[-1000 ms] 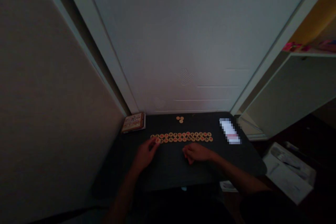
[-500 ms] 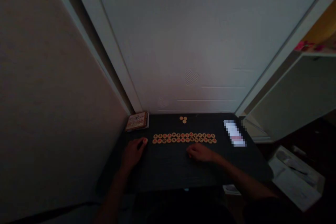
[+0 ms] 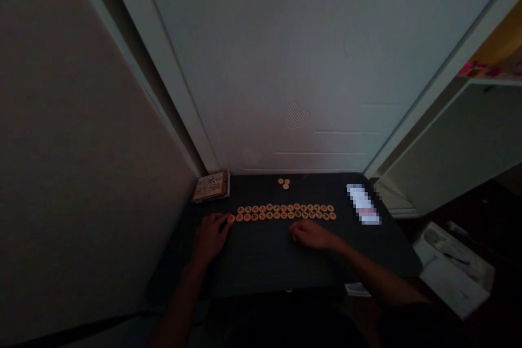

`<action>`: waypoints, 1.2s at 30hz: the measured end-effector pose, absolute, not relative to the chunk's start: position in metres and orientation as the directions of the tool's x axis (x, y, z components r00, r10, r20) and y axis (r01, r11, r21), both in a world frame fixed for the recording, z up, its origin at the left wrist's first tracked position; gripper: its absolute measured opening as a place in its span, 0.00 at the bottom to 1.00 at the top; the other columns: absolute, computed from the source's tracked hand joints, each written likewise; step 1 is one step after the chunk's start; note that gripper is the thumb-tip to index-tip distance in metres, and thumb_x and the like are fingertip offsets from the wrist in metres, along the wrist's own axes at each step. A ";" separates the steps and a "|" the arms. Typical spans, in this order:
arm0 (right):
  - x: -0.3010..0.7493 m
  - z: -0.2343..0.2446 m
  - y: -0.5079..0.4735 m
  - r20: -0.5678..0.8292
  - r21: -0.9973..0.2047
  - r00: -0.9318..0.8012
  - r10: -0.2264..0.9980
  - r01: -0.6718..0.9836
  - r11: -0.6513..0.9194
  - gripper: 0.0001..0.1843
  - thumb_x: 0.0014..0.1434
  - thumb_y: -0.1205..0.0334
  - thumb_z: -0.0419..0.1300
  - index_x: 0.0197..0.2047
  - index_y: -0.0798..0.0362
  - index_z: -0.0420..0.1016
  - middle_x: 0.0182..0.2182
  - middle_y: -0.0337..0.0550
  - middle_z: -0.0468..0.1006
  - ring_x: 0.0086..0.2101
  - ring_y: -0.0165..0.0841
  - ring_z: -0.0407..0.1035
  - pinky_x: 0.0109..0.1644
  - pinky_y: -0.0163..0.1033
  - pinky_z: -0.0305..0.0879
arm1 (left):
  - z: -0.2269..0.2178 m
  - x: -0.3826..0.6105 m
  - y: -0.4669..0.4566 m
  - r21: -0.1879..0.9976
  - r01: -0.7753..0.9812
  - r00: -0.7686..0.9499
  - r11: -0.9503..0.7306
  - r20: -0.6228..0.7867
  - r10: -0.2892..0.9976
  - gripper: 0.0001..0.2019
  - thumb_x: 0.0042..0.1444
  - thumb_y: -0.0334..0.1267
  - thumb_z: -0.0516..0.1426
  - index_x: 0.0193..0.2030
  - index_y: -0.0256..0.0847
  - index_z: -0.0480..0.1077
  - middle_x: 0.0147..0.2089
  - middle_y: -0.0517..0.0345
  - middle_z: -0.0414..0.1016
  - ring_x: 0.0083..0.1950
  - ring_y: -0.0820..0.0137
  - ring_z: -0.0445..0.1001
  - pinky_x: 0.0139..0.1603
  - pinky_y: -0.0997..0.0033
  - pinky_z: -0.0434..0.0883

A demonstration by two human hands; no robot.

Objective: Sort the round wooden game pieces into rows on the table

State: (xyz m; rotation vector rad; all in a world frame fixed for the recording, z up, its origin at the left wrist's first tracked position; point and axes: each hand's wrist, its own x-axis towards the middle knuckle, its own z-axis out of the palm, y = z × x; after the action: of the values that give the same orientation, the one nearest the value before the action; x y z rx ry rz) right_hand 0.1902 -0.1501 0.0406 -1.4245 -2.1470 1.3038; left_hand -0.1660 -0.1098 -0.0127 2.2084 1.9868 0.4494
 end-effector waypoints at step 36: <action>0.206 0.035 -0.052 0.079 -0.430 -0.436 0.897 0.796 0.425 0.29 0.66 0.57 0.57 0.68 0.53 0.63 0.71 0.52 0.55 0.69 0.48 0.48 0.70 0.56 0.49 | -0.017 -0.164 -0.114 0.469 0.880 -0.002 -0.073 0.157 0.988 0.24 0.62 0.56 0.54 0.59 0.46 0.74 0.58 0.50 0.74 0.59 0.55 0.70 0.60 0.54 0.67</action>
State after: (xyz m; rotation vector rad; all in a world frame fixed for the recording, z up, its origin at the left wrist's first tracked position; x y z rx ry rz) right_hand 0.2059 -0.0517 0.0349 -1.4640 -2.3861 0.4795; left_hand -0.1640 -0.1142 -0.0169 2.0369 1.9614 0.6624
